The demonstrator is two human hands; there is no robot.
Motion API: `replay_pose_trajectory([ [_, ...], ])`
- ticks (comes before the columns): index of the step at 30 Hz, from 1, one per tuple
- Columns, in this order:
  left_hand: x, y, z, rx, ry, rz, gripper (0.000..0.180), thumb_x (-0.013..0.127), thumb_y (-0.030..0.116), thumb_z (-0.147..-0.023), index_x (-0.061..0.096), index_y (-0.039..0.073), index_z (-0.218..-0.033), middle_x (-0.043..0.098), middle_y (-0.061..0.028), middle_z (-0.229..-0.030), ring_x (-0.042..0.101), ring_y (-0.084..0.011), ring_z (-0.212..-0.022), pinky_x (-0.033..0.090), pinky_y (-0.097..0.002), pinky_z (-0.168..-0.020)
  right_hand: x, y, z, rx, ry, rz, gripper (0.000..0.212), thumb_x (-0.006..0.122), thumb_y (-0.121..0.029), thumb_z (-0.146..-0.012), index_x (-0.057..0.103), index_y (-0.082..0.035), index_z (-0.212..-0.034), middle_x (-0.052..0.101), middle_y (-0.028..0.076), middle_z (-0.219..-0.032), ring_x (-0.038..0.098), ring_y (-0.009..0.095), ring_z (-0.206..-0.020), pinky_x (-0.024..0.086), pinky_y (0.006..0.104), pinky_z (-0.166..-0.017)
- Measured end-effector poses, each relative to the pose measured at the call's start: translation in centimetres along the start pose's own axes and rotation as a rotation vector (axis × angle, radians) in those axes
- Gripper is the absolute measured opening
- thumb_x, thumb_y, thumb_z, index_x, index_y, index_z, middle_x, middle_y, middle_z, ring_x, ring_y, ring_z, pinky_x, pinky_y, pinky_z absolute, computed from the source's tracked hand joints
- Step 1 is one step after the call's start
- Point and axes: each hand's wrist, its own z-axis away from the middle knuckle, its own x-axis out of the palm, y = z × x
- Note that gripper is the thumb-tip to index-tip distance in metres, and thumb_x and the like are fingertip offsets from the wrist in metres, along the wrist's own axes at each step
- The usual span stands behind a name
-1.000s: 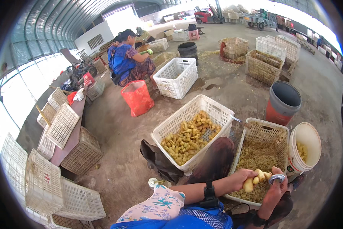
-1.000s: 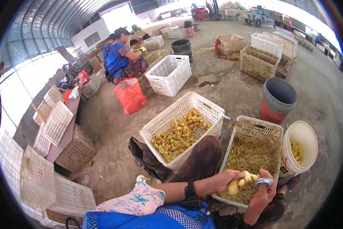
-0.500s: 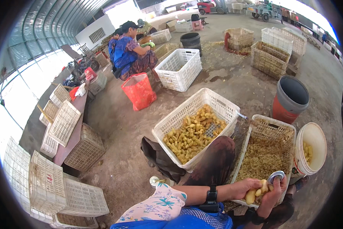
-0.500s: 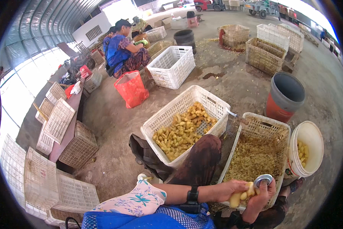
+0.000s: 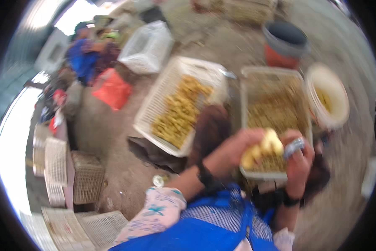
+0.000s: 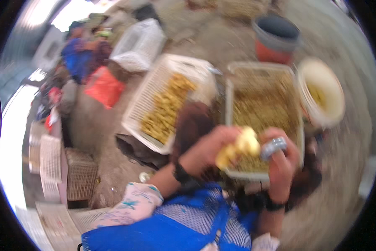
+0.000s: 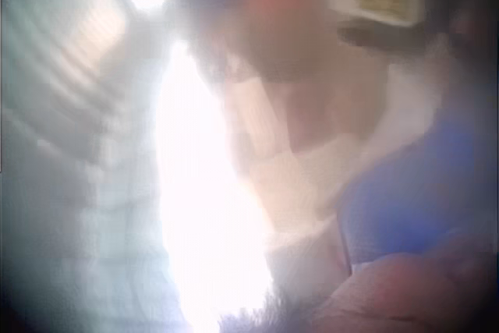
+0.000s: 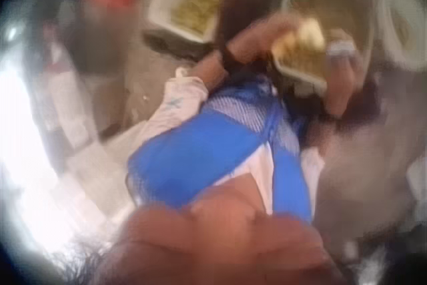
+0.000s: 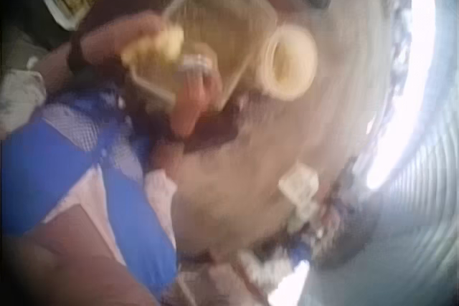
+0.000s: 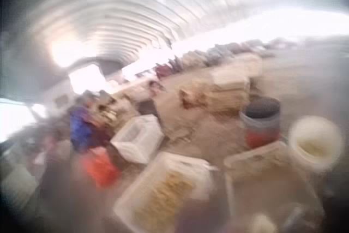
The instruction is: The person peels ginger roots by hand using a small circular metal scraper, depositing the peeled roots into a bucket and the skins into a basket.
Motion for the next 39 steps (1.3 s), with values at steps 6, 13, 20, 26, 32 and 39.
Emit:
replay_pose_trajectory([
  [6,-3.5,-0.3,-1.1,-0.016,-0.13,0.116,0.05,0.061,0.032,-0.093,0.055,-0.009,-0.122,0.066,-0.0159,-0.083,0.059,-0.0233,-0.05,0.045,-0.0331,-0.042,-0.9,0.0,0.4,0.048,0.002,-0.052,0.017,0.064,0.007,-0.086,0.067,0.002,-0.102,0.068,0.004,-0.095,0.063,0.01,-0.084,0.053,0.0259,-0.077],
  [13,-1.7,-1.6,-2.0,-0.061,-0.039,0.058,0.051,0.067,0.027,-0.091,0.057,-0.012,-0.122,0.069,-0.0205,-0.088,0.069,-0.0269,-0.059,0.059,-0.0348,-0.046,-3.9,-0.6,1.5,0.05,-0.124,0.1,0.024,0.073,-0.02,-0.089,0.066,0.001,-0.097,0.067,0.003,-0.091,0.062,0.01,-0.081,0.05,0.0246,-0.073],
  [20,-1.8,-1.3,-1.7,-0.172,-0.071,-0.028,0.039,0.066,0.019,-0.093,0.061,-0.009,-0.119,0.072,-0.0189,-0.092,0.071,-0.0228,-0.063,0.06,-0.0306,-0.05,-4.1,-0.3,0.9,-0.059,-0.296,-0.02,0.027,0.075,-0.02,-0.089,0.068,0.004,-0.101,0.066,0.007,-0.112,0.06,0.01,-0.091,0.048,0.0244,-0.078],
  [26,-3.5,-2.3,-1.9,-0.218,-0.191,-0.038,0.042,0.067,0.021,-0.092,0.061,-0.011,-0.119,0.072,-0.0211,-0.092,0.071,-0.0249,-0.062,0.06,-0.0317,-0.049,-4.1,0.5,0.3,0.122,-0.246,0.114,0.024,0.066,-0.014,-0.084,0.069,0.003,-0.1,0.068,0.006,-0.101,0.063,0.011,-0.088,0.049,0.0243,-0.078],
  [32,-3.4,-2.6,-1.7,-0.198,-0.16,-0.054,0.047,0.068,0.024,-0.091,0.061,-0.013,-0.118,0.071,-0.0226,-0.087,0.069,-0.0259,-0.057,0.059,-0.0316,-0.046,-3.9,0.5,0.4,-0.019,-0.262,-0.011,0.021,0.072,-0.013,-0.089,0.07,0.003,-0.102,0.068,0.001,-0.09,0.062,0.008,-0.083,0.05,0.025,-0.074],
  [39,-3.6,-2.6,-1.4,-0.258,-0.229,-0.166,0.045,0.07,0.023,-0.088,0.064,-0.013,-0.116,0.073,-0.0192,-0.093,0.073,-0.0228,-0.072,0.061,-0.0321,-0.064,-4.8,1.5,-0.5,0.233,-0.155,0.063,0.021,0.064,-0.013,-0.082,0.068,0.002,-0.096,0.068,0.001,-0.087,0.061,0.008,-0.082,0.048,0.024,-0.073],
])
